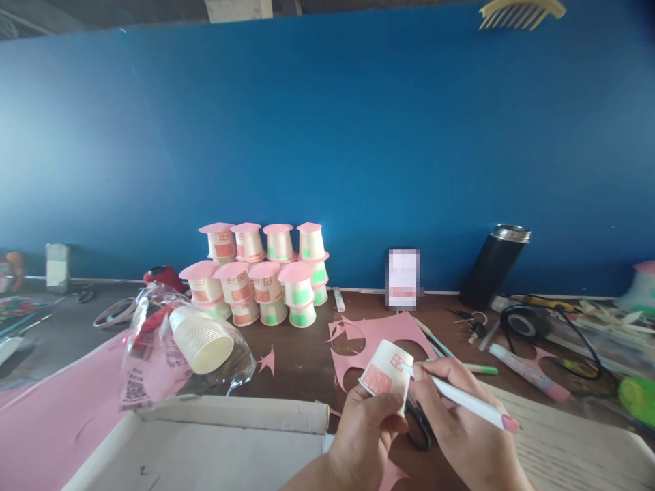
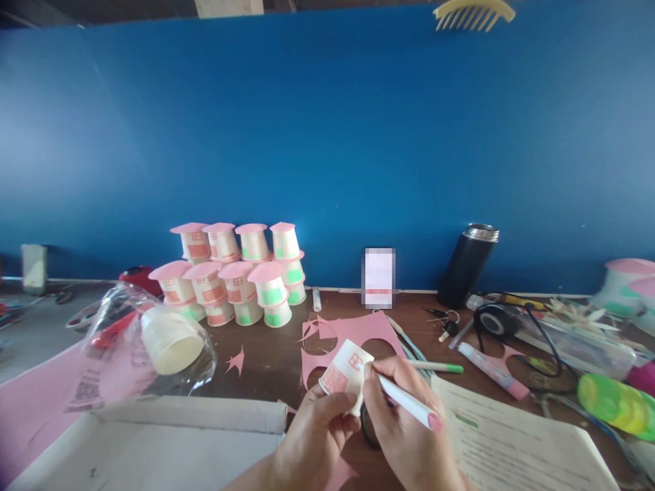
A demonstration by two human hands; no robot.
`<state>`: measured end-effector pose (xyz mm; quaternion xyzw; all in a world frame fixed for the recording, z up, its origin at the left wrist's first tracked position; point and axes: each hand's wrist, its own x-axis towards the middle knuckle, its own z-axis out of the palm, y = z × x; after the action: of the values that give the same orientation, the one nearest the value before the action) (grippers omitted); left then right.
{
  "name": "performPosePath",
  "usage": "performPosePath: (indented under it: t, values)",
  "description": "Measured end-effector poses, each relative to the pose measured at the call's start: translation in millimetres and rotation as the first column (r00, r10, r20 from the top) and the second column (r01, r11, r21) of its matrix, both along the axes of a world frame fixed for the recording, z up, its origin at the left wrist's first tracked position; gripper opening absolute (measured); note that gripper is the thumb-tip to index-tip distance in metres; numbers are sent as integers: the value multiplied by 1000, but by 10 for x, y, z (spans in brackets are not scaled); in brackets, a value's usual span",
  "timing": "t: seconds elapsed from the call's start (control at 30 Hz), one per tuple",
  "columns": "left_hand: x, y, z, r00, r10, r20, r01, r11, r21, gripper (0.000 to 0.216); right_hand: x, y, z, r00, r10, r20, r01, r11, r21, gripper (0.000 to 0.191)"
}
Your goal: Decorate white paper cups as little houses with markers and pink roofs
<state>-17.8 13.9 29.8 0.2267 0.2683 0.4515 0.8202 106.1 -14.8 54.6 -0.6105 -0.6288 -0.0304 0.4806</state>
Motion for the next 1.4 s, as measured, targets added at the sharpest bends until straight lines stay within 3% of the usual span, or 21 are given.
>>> performPosePath:
  t: [1.27,1.4]
  values:
    - [-16,15,35,998,10,58,-8,1000,-28,29,-8,14,7,1000,10,-9,-10,1000,2,18]
    - [-9,16,29,998,29,61,-25,998,-61,28,1,-11,-21,995,71,-70,-69,997,27,13]
